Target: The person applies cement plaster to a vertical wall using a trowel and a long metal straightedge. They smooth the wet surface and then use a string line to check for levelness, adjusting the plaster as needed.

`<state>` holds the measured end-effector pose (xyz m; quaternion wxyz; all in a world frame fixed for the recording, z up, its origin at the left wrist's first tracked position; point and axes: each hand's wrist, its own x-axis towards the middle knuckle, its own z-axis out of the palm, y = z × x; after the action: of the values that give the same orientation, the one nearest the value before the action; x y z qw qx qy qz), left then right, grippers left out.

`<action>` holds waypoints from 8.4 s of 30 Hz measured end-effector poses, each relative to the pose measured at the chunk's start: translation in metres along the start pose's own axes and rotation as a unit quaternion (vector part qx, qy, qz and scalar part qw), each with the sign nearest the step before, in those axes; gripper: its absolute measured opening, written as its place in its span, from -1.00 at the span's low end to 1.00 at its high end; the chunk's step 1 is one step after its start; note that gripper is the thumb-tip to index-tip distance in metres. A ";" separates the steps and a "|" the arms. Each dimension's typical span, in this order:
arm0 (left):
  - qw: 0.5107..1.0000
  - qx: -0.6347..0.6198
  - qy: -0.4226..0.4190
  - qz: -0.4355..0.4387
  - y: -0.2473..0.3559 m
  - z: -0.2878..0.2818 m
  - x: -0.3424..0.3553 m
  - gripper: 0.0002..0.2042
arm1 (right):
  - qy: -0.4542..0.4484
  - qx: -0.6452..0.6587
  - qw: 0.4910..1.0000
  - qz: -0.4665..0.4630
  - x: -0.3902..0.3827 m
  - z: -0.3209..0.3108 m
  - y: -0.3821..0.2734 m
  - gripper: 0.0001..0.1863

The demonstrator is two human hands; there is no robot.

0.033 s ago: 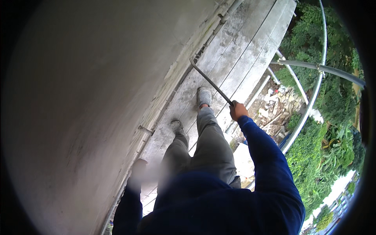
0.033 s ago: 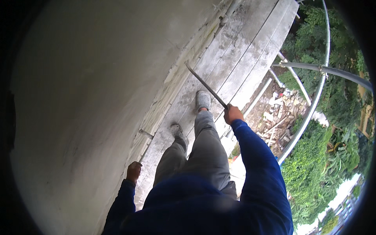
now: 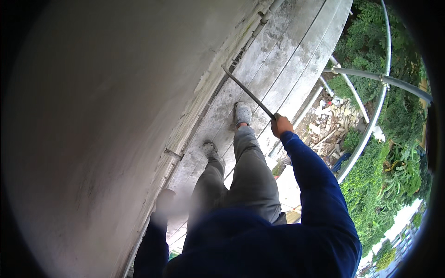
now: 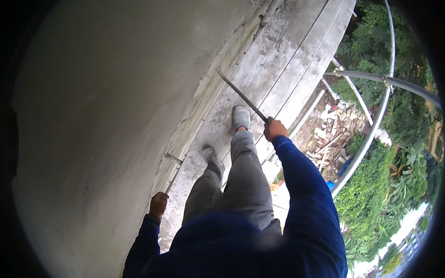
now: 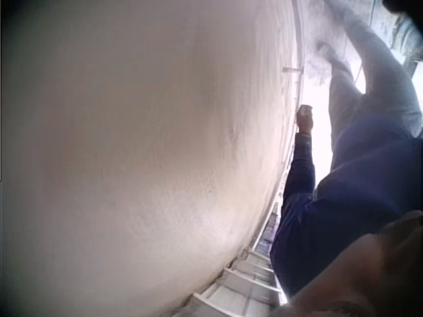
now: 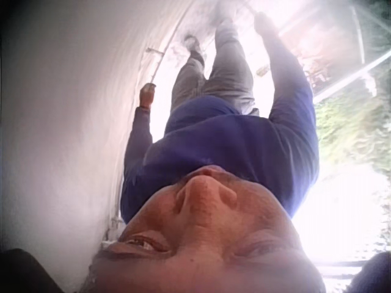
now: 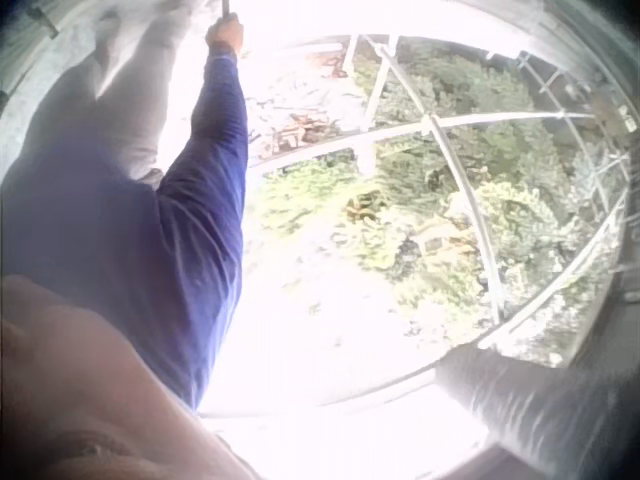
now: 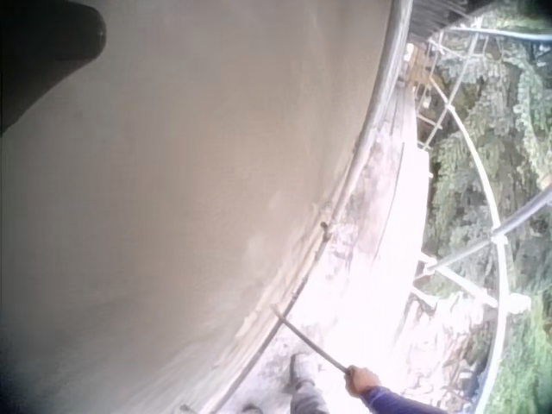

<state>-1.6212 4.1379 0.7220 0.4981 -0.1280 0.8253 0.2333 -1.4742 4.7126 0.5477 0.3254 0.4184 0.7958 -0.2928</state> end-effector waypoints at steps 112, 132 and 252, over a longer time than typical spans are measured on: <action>0.792 -0.516 -0.147 0.293 0.032 -0.050 -0.033 -0.76 | 0.039 -0.106 0.991 -0.071 -0.308 0.022 -0.008 -0.65; 0.809 -0.461 -0.013 0.364 0.023 -0.033 -0.113 -0.86 | -0.085 0.000 0.834 -0.545 -0.341 -0.030 -0.281 -0.81; 0.672 -0.535 0.361 0.362 0.043 0.046 -0.197 -0.86 | -0.429 -0.185 0.689 -0.554 -0.373 -0.011 -0.411 -0.71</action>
<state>-1.5130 4.1941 0.8885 -0.1164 -0.1378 0.6565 0.7325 -1.6660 4.3464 0.9185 0.4809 -0.3388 0.6947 -0.4139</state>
